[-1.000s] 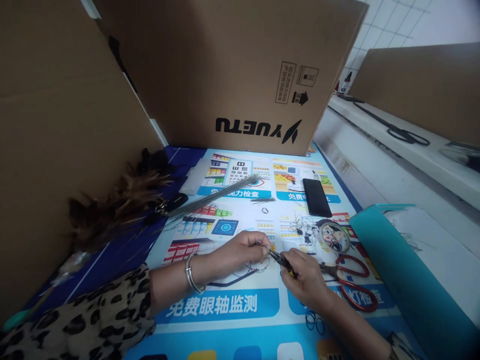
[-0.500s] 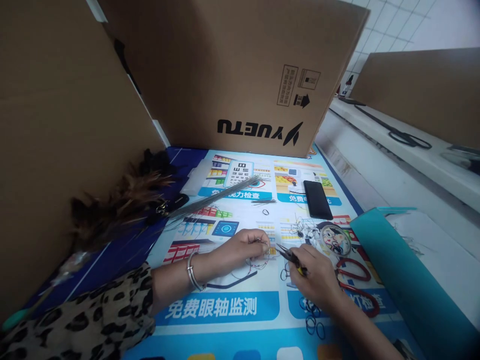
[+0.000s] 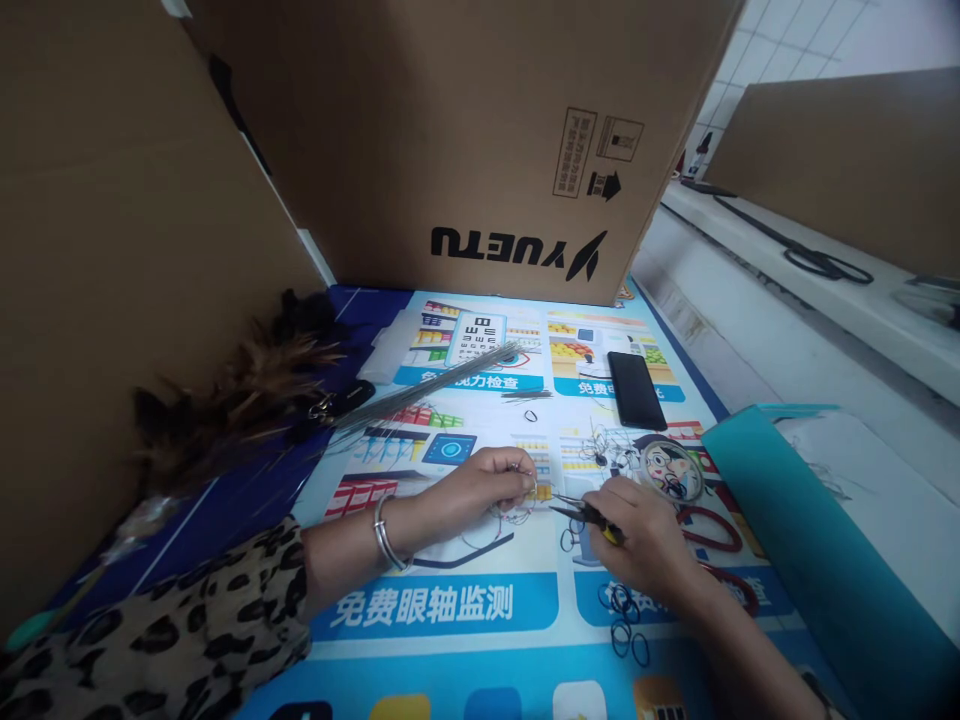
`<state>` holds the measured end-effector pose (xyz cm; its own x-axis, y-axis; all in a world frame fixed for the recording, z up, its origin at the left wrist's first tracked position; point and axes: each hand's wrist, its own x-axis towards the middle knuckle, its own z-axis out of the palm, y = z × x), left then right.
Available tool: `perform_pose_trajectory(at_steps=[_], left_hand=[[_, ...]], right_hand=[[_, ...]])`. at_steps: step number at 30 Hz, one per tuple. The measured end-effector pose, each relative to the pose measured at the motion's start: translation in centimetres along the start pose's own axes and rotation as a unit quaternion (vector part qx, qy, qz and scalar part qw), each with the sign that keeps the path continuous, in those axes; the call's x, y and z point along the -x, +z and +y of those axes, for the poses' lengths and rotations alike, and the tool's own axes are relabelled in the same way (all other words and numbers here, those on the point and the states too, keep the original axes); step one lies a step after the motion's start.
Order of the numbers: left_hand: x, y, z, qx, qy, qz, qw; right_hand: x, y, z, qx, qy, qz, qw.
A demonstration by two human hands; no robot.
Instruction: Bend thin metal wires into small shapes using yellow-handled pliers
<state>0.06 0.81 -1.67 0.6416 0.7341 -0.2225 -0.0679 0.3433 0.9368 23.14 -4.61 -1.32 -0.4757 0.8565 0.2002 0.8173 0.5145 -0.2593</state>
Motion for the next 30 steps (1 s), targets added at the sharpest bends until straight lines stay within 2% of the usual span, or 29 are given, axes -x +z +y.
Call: perform_pose_trajectory(at_steps=[17,30], left_hand=[[0.14,0.13,0.64,-0.147,0.037,0.034,0.988],[-0.02,-0.01,-0.1,-0.133,0.035,0.034,0.99]], right_hand=[[0.08,0.7,-0.18,-0.052,0.037,-0.017,0.998],[-0.15,0.84,-0.8,-0.091,0.076,-0.034,0.992]])
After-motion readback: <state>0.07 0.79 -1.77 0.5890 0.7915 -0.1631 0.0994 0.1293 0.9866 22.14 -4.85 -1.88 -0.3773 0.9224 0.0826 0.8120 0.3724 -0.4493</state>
